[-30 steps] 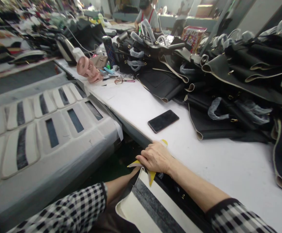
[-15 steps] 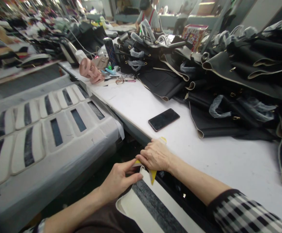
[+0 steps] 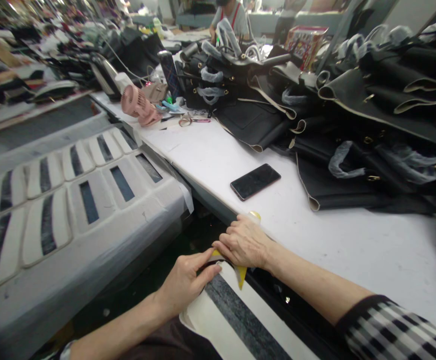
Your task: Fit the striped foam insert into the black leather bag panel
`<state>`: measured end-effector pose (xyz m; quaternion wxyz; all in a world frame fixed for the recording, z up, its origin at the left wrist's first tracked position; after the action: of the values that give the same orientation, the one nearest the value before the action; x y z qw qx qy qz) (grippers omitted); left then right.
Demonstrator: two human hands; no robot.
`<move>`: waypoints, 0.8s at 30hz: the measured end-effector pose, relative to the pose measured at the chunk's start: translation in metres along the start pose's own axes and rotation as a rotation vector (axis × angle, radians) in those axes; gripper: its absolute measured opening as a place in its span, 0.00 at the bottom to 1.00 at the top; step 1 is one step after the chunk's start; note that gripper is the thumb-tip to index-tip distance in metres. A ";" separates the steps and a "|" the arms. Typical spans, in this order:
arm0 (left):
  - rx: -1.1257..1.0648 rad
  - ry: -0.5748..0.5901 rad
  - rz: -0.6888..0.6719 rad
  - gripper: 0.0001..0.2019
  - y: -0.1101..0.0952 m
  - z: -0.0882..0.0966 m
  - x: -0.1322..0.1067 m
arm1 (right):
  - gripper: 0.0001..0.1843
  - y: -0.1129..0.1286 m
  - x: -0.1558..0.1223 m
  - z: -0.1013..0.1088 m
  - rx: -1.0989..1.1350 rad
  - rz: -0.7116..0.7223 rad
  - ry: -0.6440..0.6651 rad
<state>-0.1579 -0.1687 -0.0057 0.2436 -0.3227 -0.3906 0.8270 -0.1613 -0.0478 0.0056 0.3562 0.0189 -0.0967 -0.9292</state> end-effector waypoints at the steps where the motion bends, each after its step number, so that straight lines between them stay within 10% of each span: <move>1: 0.024 0.004 -0.004 0.11 0.000 -0.001 0.000 | 0.27 0.001 -0.001 0.000 0.004 -0.006 0.004; 11: 0.131 0.046 -0.069 0.14 -0.002 -0.009 0.001 | 0.25 0.016 -0.019 -0.004 0.053 -0.179 0.053; 19: -0.786 0.336 0.271 0.28 0.025 -0.035 0.024 | 0.25 0.023 -0.034 -0.006 0.036 -0.304 0.083; 24: -0.878 0.504 0.306 0.24 0.026 -0.049 0.038 | 0.24 0.024 -0.044 -0.007 0.044 -0.343 0.070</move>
<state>-0.1518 -0.1348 -0.0638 0.0482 -0.6365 -0.5778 0.5087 -0.1120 -0.0372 0.0019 0.1952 0.0752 -0.1000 -0.9728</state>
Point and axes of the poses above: each hand's wrist, its own x-axis towards the middle knuckle, its own z-axis out of the back of the hand, y = z × x, the point moved 7 cm from there along x, towards the middle knuckle, and after that the axes turned 11 degrees about z, right-handed, at the moved point
